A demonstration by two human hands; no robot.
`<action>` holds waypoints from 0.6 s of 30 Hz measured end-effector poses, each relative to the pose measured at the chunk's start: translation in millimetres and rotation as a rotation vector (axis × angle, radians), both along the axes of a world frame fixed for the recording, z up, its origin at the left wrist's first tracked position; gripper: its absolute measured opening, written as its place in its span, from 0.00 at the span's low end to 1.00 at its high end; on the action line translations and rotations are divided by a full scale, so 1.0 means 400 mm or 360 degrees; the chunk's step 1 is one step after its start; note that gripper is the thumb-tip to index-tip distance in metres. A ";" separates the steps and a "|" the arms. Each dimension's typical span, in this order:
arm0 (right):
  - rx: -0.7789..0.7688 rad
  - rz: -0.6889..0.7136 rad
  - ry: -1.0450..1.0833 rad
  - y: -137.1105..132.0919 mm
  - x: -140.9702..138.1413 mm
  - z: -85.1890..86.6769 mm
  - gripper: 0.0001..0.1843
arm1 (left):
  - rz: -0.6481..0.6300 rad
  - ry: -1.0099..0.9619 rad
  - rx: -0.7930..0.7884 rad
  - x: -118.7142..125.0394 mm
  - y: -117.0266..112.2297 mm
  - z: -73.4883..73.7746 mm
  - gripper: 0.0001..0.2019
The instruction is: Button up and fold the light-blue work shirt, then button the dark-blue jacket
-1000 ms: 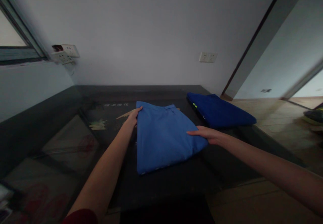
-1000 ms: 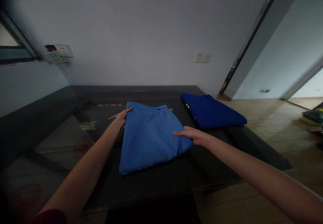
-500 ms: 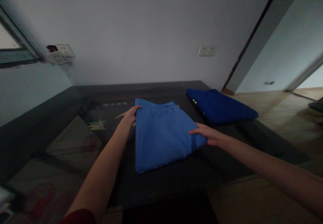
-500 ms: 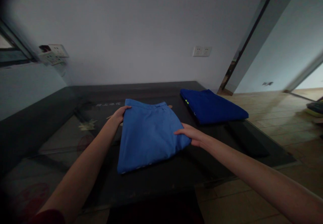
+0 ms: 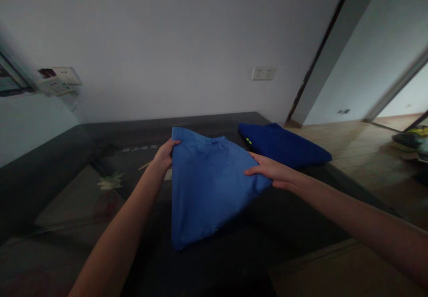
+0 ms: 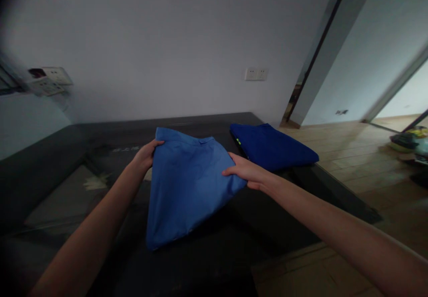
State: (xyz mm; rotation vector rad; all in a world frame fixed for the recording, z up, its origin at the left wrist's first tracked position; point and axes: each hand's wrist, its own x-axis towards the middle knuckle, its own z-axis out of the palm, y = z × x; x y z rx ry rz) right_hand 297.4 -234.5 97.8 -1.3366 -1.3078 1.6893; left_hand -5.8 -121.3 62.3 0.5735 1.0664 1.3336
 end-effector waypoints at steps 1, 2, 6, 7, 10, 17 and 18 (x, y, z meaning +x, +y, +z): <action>0.0013 0.0002 -0.0013 0.005 0.011 0.015 0.39 | -0.0013 0.0006 0.0020 0.014 0.006 0.011 0.19; 0.0024 0.0001 -0.0021 0.012 0.025 0.030 0.40 | -0.0025 0.0009 0.0037 0.030 0.015 0.021 0.19; 0.0059 -0.0018 -0.0028 0.046 0.112 0.077 0.43 | -0.0042 -0.0013 0.0061 0.119 0.067 0.057 0.19; 0.0070 -0.0028 -0.0034 0.056 0.140 0.085 0.43 | -0.0042 -0.0020 0.0069 0.148 0.083 0.064 0.19; 0.0117 -0.0074 -0.0059 0.087 0.233 0.105 0.44 | -0.0081 -0.0056 0.0081 0.251 0.137 0.081 0.19; 0.0169 -0.0242 -0.0199 0.159 0.460 0.145 0.43 | -0.0214 -0.0161 0.0054 0.520 0.279 0.101 0.20; 0.0187 -0.0254 -0.0219 0.170 0.491 0.151 0.42 | -0.0226 -0.0181 0.0053 0.557 0.298 0.102 0.20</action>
